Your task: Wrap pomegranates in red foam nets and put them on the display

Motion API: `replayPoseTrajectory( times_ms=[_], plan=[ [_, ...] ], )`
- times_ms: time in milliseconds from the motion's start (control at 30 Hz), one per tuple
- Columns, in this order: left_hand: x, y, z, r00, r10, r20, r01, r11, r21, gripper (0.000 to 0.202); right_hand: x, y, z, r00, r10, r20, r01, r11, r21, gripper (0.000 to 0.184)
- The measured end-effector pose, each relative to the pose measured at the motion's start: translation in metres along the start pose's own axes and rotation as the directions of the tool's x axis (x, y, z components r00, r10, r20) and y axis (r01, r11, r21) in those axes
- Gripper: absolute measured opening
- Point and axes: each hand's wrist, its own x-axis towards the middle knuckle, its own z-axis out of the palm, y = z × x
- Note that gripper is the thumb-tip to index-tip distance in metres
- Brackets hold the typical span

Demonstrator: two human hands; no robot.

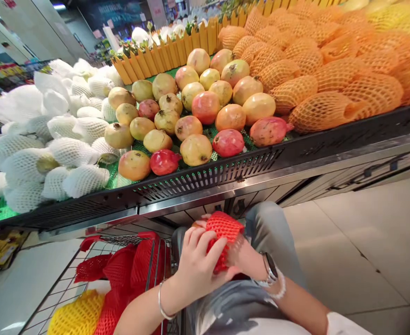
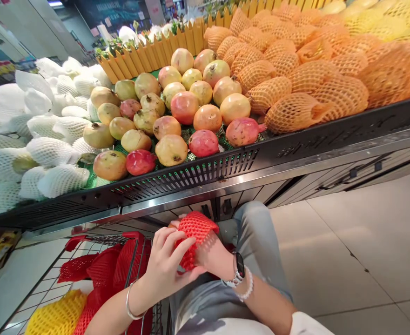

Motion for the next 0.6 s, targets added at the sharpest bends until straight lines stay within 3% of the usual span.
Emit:
replayPoseTrajectory(
  times_ms=[67,167,267,367,467,600],
  plan=[
    [-0.001,0.003,0.003,0.995,-0.086,0.048,0.086,0.996,0.004,0.025,-0.002,-0.002,0.009,0.996,-0.085,0.04,0.09,0.985,-0.146,0.045],
    [-0.003,-0.001,0.003,0.986,-0.136,0.1,0.138,0.99,-0.011,0.018,-0.003,-0.004,0.018,0.993,-0.035,0.117,0.058,0.978,-0.2,0.033],
    [-0.004,-0.009,0.0,0.984,-0.082,0.156,0.092,0.994,-0.052,0.024,0.002,-0.005,0.017,0.971,0.043,0.236,0.013,0.973,-0.23,0.02],
    [-0.004,-0.022,-0.005,0.96,0.046,0.277,-0.031,0.998,-0.06,0.041,0.012,-0.006,0.005,0.958,0.062,0.28,0.013,0.967,-0.256,0.017],
    [-0.006,-0.036,-0.007,0.922,0.06,0.383,-0.034,0.997,-0.075,0.046,0.02,-0.007,-0.012,0.944,0.01,0.329,0.054,0.981,-0.187,0.022],
    [-0.007,-0.046,-0.006,0.91,0.016,0.414,0.005,0.999,-0.048,0.048,0.028,-0.006,-0.03,0.937,-0.091,0.338,0.086,0.996,0.031,0.014]
  ],
)
